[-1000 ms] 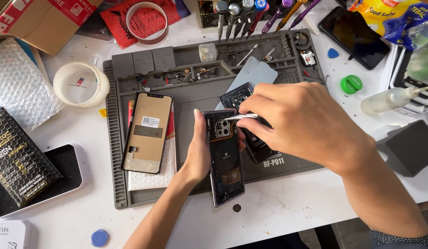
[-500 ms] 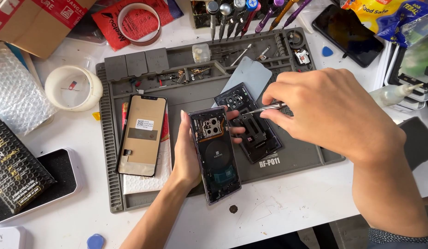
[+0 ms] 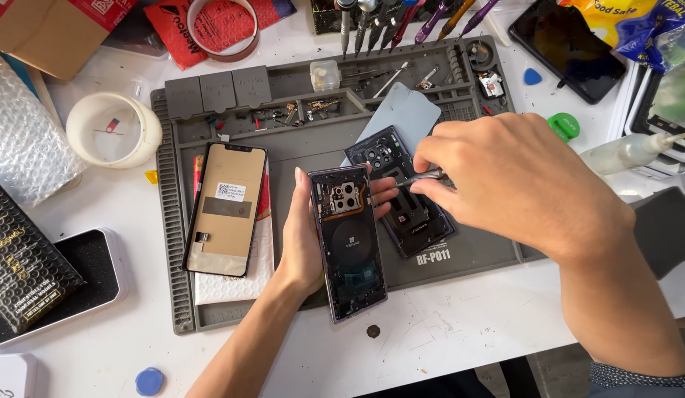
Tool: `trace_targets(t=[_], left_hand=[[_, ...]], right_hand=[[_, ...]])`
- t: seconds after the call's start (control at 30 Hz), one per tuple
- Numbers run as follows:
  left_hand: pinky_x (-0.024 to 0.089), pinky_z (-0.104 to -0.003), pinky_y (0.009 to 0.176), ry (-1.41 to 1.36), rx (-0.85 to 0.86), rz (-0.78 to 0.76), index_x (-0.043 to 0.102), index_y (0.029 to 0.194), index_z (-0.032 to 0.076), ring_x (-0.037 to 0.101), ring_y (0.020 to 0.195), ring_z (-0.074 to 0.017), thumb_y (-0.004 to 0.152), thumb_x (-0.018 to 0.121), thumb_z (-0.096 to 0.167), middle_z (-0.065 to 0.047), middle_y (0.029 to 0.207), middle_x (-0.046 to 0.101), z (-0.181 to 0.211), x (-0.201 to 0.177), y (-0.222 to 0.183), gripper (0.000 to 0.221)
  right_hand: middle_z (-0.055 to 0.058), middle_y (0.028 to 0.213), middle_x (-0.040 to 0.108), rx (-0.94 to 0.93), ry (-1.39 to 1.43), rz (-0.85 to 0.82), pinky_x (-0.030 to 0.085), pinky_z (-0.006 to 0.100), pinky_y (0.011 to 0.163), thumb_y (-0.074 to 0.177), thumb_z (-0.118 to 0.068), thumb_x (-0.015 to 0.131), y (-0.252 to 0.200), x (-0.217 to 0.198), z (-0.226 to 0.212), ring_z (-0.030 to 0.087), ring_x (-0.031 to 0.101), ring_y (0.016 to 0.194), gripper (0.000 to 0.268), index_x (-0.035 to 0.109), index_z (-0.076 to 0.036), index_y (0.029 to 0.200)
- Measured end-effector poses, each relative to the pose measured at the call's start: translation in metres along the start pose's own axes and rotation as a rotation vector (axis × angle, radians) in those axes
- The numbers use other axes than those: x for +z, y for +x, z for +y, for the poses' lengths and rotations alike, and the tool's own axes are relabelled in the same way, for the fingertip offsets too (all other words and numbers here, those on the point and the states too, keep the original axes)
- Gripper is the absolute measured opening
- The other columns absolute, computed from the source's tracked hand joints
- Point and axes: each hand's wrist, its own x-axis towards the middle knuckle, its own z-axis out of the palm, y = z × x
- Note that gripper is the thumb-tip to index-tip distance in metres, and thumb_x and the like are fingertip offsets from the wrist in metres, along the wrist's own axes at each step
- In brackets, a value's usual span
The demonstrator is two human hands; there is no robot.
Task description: Removing internal screws from a smartphone using a precision screwdriver during a repair process.
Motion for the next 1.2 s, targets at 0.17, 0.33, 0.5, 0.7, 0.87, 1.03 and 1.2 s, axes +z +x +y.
trace_targets(t=[0.17,0.33,0.5,0.7,0.87,1.03,1.2], left_hand=[[0.049,-0.053,0.113,0.03,-0.011,0.011,0.055,0.137,-0.012,0.064,0.123,-0.045,0.096,0.026,0.064,-0.038,0.132,0.063,0.0,-0.001,0.001,0.091],[0.053,-0.053,0.107,0.057,-0.018,0.004,0.053,0.139,-0.012,0.066,0.118,-0.0449,0.095,0.026,0.065,-0.036,0.127,0.066,-0.001,-0.001,0.001,0.092],[0.053,-0.056,0.108,0.091,0.017,-0.041,0.054,0.138,-0.012,0.067,0.119,-0.042,0.099,0.026,0.062,-0.032,0.119,0.07,-0.002,-0.003,0.001,0.088],[0.05,-0.056,0.111,0.096,-0.001,-0.033,0.054,0.139,-0.01,0.064,0.127,-0.0418,0.098,0.027,0.062,-0.035,0.13,0.066,-0.001,-0.002,0.001,0.088],[0.049,-0.052,0.113,0.064,-0.025,-0.032,0.058,0.136,-0.012,0.063,0.128,-0.0388,0.097,0.027,0.064,-0.029,0.14,0.062,-0.004,-0.004,0.003,0.091],[0.046,-0.05,0.116,0.084,-0.009,-0.053,0.058,0.134,-0.014,0.061,0.131,-0.0386,0.098,0.026,0.064,-0.03,0.139,0.062,-0.003,-0.004,0.002,0.092],[0.044,-0.053,0.117,0.022,-0.01,-0.023,0.055,0.138,-0.011,0.059,0.133,-0.0418,0.098,0.029,0.062,-0.033,0.137,0.062,-0.005,-0.006,0.002,0.087]], right_hand=[[-0.006,0.092,0.077,0.031,0.017,-0.053,0.057,0.051,0.064,0.092,-0.046,0.071,-0.001,-0.006,0.0,0.034,0.074,0.072,0.029,0.074,-0.018,0.096],[-0.008,0.093,0.077,0.036,0.021,0.013,0.058,0.051,0.066,0.091,-0.044,0.072,-0.005,-0.012,0.006,0.031,0.073,0.071,0.025,0.075,-0.02,0.096],[-0.01,0.091,0.076,0.014,0.029,0.085,0.055,0.048,0.066,0.092,-0.044,0.072,-0.007,-0.01,0.01,0.027,0.07,0.066,0.024,0.075,-0.02,0.093],[-0.009,0.083,0.072,-0.084,0.029,0.213,0.053,0.046,0.055,0.093,-0.042,0.077,-0.008,-0.009,0.012,0.026,0.065,0.055,0.024,0.074,-0.018,0.092],[-0.006,0.077,0.067,-0.164,0.033,0.371,0.045,0.044,0.045,0.092,-0.035,0.085,-0.007,-0.006,0.01,0.027,0.061,0.055,0.023,0.071,-0.017,0.087],[-0.007,0.076,0.067,-0.177,-0.002,0.352,0.047,0.045,0.043,0.093,-0.038,0.083,-0.003,0.0,0.008,0.025,0.063,0.058,0.022,0.073,-0.018,0.088],[-0.007,0.078,0.071,-0.184,0.024,0.287,0.052,0.046,0.049,0.092,-0.034,0.079,-0.003,-0.001,0.006,0.024,0.067,0.061,0.021,0.074,-0.016,0.086]])
